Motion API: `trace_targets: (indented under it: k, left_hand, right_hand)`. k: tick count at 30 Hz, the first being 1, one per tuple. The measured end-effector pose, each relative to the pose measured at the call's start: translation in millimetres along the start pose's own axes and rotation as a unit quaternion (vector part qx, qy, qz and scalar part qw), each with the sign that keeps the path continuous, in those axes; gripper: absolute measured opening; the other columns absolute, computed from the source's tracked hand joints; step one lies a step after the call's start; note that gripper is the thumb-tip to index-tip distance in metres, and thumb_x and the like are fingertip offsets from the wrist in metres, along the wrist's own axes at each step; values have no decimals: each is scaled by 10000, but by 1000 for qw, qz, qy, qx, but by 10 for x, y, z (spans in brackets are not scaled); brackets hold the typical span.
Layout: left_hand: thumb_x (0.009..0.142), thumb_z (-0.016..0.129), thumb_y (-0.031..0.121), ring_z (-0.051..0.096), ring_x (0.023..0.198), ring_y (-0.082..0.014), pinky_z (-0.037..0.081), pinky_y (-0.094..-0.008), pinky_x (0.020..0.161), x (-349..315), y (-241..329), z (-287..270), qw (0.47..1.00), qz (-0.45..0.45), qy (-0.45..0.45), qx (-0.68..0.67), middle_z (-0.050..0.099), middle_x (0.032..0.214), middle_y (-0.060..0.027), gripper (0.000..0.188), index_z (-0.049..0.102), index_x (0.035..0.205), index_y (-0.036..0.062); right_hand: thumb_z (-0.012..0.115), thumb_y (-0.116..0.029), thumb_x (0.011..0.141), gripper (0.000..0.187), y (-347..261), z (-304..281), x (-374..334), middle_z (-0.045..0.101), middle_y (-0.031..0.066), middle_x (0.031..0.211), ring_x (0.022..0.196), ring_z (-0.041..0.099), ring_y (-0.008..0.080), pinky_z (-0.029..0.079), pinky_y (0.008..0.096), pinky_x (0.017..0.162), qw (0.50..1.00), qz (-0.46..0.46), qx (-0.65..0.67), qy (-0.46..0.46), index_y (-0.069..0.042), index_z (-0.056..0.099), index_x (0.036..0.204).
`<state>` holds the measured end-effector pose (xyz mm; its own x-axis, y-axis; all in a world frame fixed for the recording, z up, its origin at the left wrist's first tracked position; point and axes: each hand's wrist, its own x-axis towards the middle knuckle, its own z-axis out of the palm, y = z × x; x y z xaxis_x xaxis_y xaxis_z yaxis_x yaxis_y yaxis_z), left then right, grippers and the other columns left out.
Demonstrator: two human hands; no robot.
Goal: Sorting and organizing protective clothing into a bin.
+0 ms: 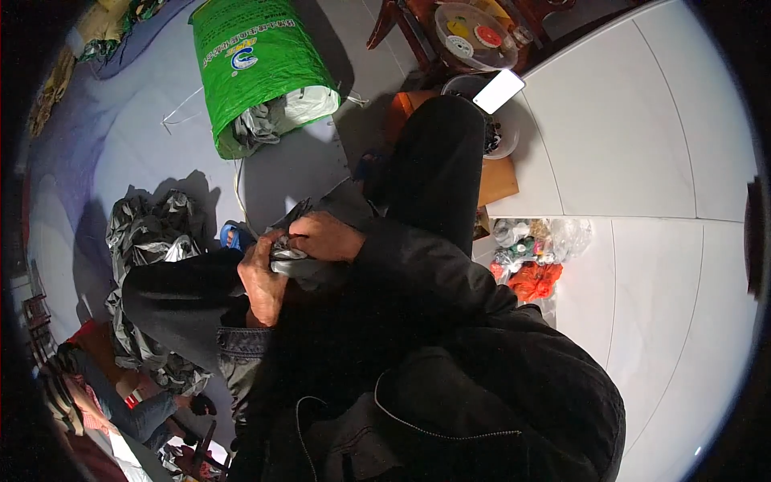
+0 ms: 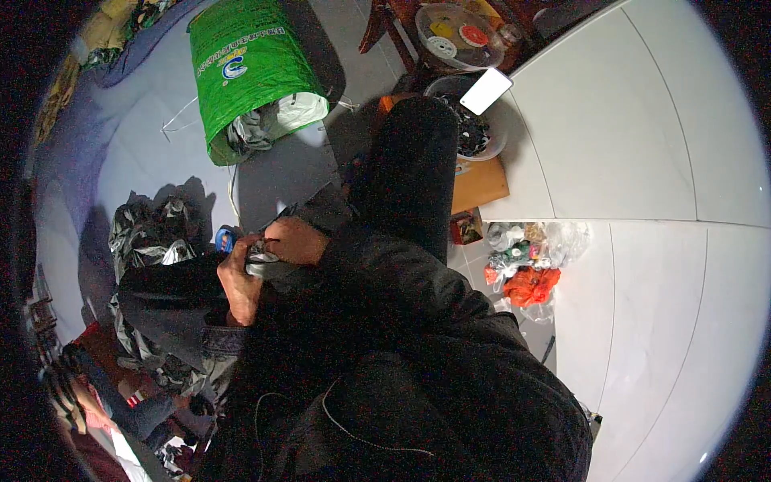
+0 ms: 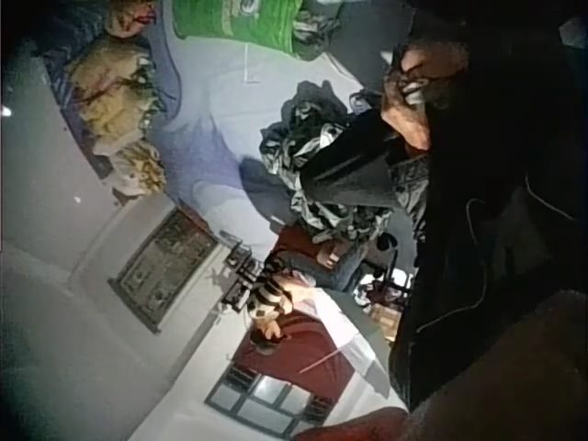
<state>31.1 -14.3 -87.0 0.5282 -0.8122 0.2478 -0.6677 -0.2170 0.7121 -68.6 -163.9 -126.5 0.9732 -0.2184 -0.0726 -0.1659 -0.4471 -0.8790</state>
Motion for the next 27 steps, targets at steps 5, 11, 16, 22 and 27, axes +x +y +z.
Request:
trace_targets:
  k: [5,11,16,22,27]
  left_hand:
    - [735,754,72,678,817,-347,531,-407,719,-8,-15,3,1000,-10,2,-8,691,887,-156,345,659,1066,94]
    - [738,756,84,679,813,-347,530,-405,719,-7,-13,26,1000,-15,5,-10,692,885,-157,355,667,1081,96]
    - [740,750,86,681,819,-347,530,-401,730,4,-34,26,1000,-17,-7,13,696,887,-161,346,678,1078,82]
    - [742,734,72,684,832,-348,537,-396,749,-4,-26,19,1000,-19,-14,8,708,916,-161,315,688,1053,58]
    - [745,725,65,685,840,-348,539,-394,754,-9,-43,23,1000,0,-18,8,711,922,-161,302,691,1045,55]
  right_hand:
    - [547,-228,833,254,35,68,-11,622,223,800,795,612,418,477,497,707,994,-75,6,76,10,613,770]
    - [537,-207,814,239,42,65,-13,605,219,764,754,606,431,488,514,679,989,-111,-3,101,7,598,726]
    - [543,-203,811,235,74,128,-16,609,218,763,747,606,432,492,510,678,983,-120,-7,142,8,604,727]
    - [550,-214,805,253,61,131,-17,609,236,735,734,613,433,490,517,678,989,-78,-3,126,11,618,710]
    - [549,-247,808,292,13,89,-18,607,241,718,729,616,434,489,521,680,994,-43,-10,104,11,625,695]
